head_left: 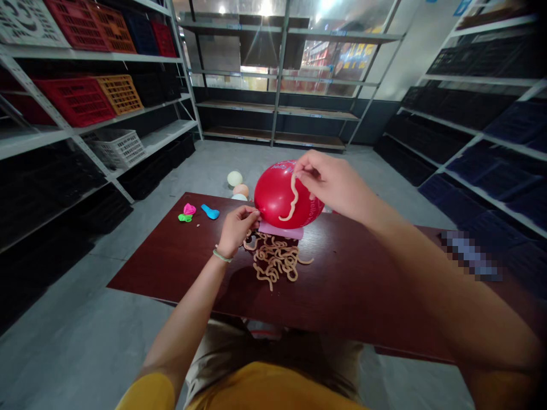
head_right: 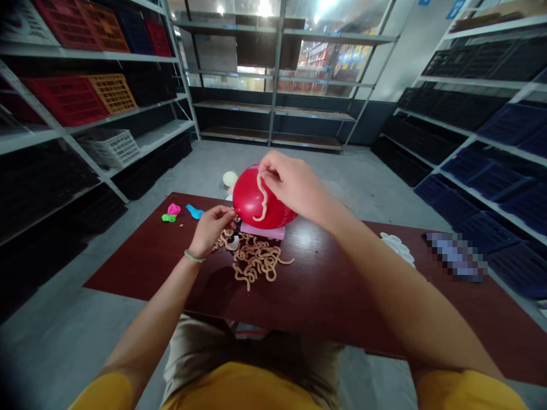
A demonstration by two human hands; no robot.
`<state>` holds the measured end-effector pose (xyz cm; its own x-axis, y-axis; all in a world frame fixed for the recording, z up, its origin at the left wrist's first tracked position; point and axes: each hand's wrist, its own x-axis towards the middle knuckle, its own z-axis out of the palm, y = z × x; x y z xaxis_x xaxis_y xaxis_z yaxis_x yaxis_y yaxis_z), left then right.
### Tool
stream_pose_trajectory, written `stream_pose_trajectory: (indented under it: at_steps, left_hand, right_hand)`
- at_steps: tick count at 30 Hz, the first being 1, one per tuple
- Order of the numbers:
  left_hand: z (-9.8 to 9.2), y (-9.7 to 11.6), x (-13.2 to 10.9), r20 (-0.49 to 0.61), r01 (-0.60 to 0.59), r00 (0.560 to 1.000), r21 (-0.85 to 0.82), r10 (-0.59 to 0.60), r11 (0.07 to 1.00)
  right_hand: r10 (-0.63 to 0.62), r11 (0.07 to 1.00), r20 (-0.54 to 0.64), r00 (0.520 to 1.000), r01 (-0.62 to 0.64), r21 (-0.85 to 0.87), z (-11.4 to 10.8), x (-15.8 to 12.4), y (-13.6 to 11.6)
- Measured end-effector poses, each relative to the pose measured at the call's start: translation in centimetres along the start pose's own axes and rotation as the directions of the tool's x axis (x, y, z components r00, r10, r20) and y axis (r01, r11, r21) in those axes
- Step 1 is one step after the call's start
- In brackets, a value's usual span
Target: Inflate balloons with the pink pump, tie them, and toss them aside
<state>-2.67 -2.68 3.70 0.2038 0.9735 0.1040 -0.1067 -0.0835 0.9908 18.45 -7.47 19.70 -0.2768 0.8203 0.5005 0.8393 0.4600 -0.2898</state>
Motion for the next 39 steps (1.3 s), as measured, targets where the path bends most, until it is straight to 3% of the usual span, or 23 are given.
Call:
stream_pose_trajectory:
  at_steps: [5,8,10,15,21,26,28,31,39]
  left_hand:
    - [0.6,0.1,-0.2,0.007,-0.016,1.0,0.007,0.016,1.0]
    - [1.0,0.1,-0.3,0.013,-0.03,0.999,0.013,0.03,0.999]
    - [1.2,0.0,-0.4,0.014,-0.04,0.999,0.021,0.04,0.999]
    - [1.4,-0.3,-0.7,-0.024,-0.047,0.998,0.108,0.05,0.993]
    - [1.2,0.2,-1.1,-0.012,-0.152,0.986,0.34,0.166,0.928]
    - [1.0,2.1,-0.2,0.053,-0.38,0.913,0.476,0.405,0.793]
    - [0.9,2.7,0.2,0.123,-0.387,0.921,0.41,0.371,0.826]
    - [0.8,3.0,0.5,0.189,-0.285,0.953,0.296,0.236,0.912]
    - [2.4,2.6,0.4,0.087,-0.014,0.996,0.0,0.014,1.0]
  right_hand:
    - [0.003,1.0,-0.034,0.999,-0.003,-0.004,-0.3,5.1,-2.1]
    - [-0.018,0.996,-0.111,0.994,0.009,-0.089,1.2,8.1,-2.9]
    - [-0.002,0.991,-0.09,0.996,-0.011,-0.134,2.8,8.9,-3.3]
    - [0.062,0.938,0.207,0.976,0.014,-0.347,6.2,5.4,-3.6]
    - [-0.033,0.914,0.203,0.979,0.112,-0.391,6.8,0.6,-3.0]
    - [-0.219,0.862,0.166,0.962,0.27,-0.429,6.1,0.4,-1.5]
    - [-0.219,0.857,0.171,0.961,0.273,-0.436,5.7,0.4,-1.0]
    - [-0.221,0.871,0.14,0.965,0.26,-0.417,5.5,0.1,-0.4]
    - [-0.271,0.905,0.035,0.962,0.267,-0.33,5.6,-1.8,0.1]
